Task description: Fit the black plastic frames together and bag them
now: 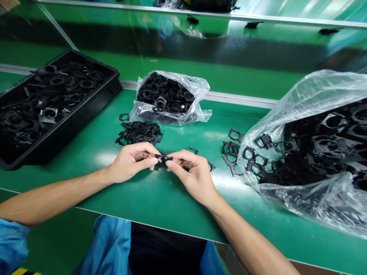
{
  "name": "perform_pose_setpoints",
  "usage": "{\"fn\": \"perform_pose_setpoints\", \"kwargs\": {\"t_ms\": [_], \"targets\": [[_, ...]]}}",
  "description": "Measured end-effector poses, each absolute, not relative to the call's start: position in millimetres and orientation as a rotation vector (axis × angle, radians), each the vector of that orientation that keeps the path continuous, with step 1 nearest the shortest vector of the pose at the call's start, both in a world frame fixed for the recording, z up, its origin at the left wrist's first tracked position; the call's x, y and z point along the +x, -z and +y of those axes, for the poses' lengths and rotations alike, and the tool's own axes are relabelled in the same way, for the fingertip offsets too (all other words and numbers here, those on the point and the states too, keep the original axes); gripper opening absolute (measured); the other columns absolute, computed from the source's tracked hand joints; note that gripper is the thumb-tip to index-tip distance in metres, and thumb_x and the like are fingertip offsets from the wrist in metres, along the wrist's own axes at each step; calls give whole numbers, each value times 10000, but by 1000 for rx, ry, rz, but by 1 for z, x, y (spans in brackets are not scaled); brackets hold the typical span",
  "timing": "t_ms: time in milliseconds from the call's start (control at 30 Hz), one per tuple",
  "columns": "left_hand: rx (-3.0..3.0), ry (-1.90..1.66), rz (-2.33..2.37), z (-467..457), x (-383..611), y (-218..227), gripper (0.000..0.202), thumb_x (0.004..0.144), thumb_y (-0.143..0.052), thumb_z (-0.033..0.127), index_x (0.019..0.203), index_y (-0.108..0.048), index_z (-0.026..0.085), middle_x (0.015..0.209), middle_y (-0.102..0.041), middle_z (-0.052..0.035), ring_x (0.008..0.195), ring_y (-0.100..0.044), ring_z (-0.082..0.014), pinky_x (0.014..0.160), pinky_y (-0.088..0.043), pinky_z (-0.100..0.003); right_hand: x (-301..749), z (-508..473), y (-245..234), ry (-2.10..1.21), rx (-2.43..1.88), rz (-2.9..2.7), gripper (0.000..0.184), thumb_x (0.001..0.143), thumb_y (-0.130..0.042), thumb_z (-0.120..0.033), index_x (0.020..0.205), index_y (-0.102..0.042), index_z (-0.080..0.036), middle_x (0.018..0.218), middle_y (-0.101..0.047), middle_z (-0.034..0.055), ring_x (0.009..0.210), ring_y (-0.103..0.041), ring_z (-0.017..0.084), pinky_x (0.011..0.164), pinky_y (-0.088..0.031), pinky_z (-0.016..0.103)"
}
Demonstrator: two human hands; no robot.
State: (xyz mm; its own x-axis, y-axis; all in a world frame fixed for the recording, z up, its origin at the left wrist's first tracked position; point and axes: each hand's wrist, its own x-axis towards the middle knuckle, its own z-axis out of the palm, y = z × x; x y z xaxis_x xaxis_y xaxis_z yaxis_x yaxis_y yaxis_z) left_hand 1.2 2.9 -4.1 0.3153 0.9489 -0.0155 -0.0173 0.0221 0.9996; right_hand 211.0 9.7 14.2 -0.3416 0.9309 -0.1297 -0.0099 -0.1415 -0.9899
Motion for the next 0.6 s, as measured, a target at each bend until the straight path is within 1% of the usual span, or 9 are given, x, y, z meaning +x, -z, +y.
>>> {"fn": "perform_pose_setpoints", "kwargs": {"t_ms": [100,200,267,467,533,600], "targets": [[1327,-945,996,2,2,4,254,874,-747,377,916,-691,133,735,-695,-30,618,-662,-114,614,-540,-223,210,10,-12,-1589,-1102,-1333,214,775,-859,-379,822,-785,-184,736,-738,33,659,-672,152,663,-560,288],[1316,-942,986,1,3,5,255,889,-731,380,954,-684,137,798,-724,-47,670,-695,-128,677,-571,-246,210,11,-11,-1623,-1117,-1276,244,740,-886,-399,812,-780,-192,767,-752,32,681,-690,157,694,-581,295],[1294,-948,973,1,2,6,264,892,-729,381,975,-681,134,824,-737,-56,675,-703,-130,692,-584,-255,209,11,-12,-1661,-1115,-1256,264,727,-894,-416,815,-780,-193,768,-755,30,686,-697,161,714,-593,307],[1219,-924,917,4,1,2,303,864,-762,407,932,-678,124,786,-733,-49,506,-610,-81,520,-521,-212,210,11,-19,-1754,-1079,-1244,303,716,-898,-455,805,-785,-188,727,-752,38,638,-689,162,677,-591,311],[1206,-911,902,5,1,1,315,854,-771,418,930,-680,125,766,-726,-42,501,-606,-82,514,-517,-211,210,11,-21,-1744,-1091,-1248,331,705,-899,-482,800,-784,-187,718,-750,41,620,-679,165,656,-588,316],[1206,-910,896,5,1,2,310,851,-773,413,932,-682,128,779,-733,-44,518,-620,-86,539,-528,-215,210,11,-21,-1741,-1098,-1239,331,694,-905,-481,795,-783,-191,723,-751,40,615,-676,164,650,-588,316]]}}
